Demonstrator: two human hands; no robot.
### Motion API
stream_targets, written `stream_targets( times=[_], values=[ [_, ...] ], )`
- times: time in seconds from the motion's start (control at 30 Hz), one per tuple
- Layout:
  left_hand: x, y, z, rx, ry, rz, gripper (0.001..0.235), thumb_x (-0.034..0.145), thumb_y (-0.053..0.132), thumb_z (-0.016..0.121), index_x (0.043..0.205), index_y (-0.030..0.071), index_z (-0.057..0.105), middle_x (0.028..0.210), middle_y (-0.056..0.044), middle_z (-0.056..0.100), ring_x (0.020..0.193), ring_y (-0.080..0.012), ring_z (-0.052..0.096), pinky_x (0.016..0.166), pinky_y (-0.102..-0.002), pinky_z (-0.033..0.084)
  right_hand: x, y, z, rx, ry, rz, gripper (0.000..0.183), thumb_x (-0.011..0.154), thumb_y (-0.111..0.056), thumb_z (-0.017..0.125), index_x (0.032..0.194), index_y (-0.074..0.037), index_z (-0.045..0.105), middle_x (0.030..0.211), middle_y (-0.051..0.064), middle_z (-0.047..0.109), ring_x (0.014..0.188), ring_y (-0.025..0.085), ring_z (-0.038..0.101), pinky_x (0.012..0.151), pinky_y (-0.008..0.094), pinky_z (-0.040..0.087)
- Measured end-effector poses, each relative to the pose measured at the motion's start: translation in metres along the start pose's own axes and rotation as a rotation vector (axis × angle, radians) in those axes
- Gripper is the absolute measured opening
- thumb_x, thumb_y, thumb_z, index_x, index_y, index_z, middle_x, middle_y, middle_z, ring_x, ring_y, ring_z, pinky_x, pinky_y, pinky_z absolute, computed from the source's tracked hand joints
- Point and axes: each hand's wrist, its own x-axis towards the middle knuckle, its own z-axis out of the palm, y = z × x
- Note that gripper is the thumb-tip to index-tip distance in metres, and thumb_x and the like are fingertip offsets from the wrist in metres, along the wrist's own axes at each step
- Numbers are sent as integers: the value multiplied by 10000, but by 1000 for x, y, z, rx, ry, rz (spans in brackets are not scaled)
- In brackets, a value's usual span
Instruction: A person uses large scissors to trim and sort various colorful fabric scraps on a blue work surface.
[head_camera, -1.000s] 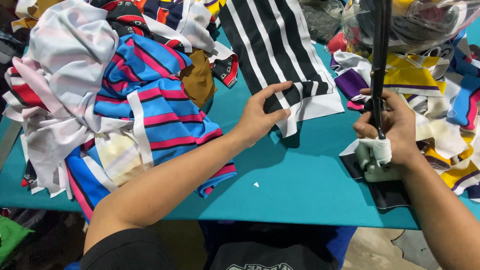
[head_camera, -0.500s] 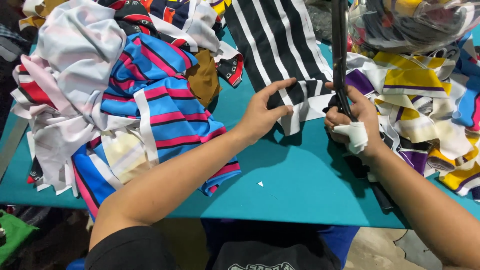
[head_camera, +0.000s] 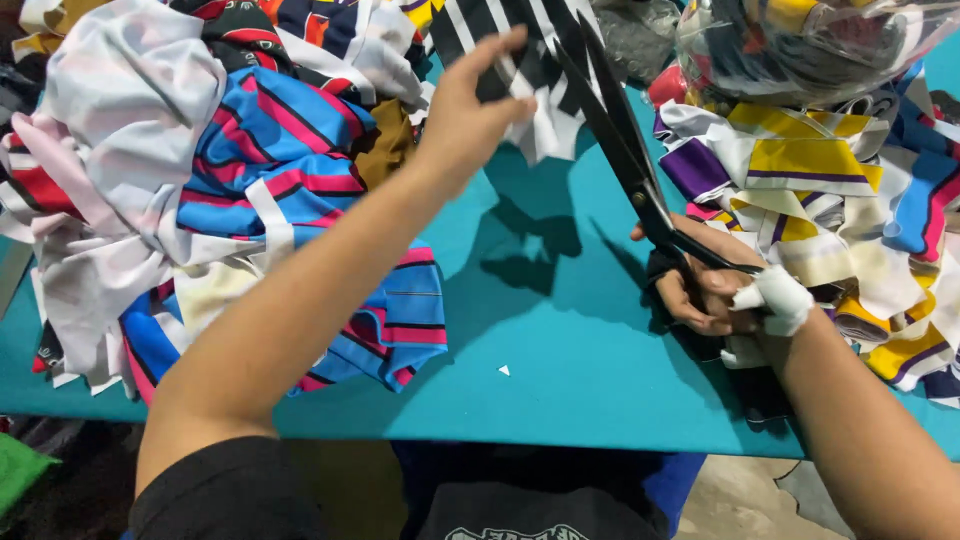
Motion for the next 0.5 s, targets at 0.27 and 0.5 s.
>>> stream_targets(
  times=[0.27,0.5],
  values=[
    [63,-27,-28,-170,-96,336,504,994,109,824,1403,104,529,1398,-156,557,1273,-402,639,928,-462,726,-7,5,13,115,37,136,914,845,-463,874,1447,11,377,598,158,603,316,139,507,262,223,410],
    [48,-24,-31,-188,-211,355,543,979,44,816,1429,117,520,1347,-139,570,1279,-342,604,968,-423,693,6,19,5,204,-53,162,878,926,-359,808,1530,-30,263,692,198,602,393,194,564,292,253,443]
  ],
)
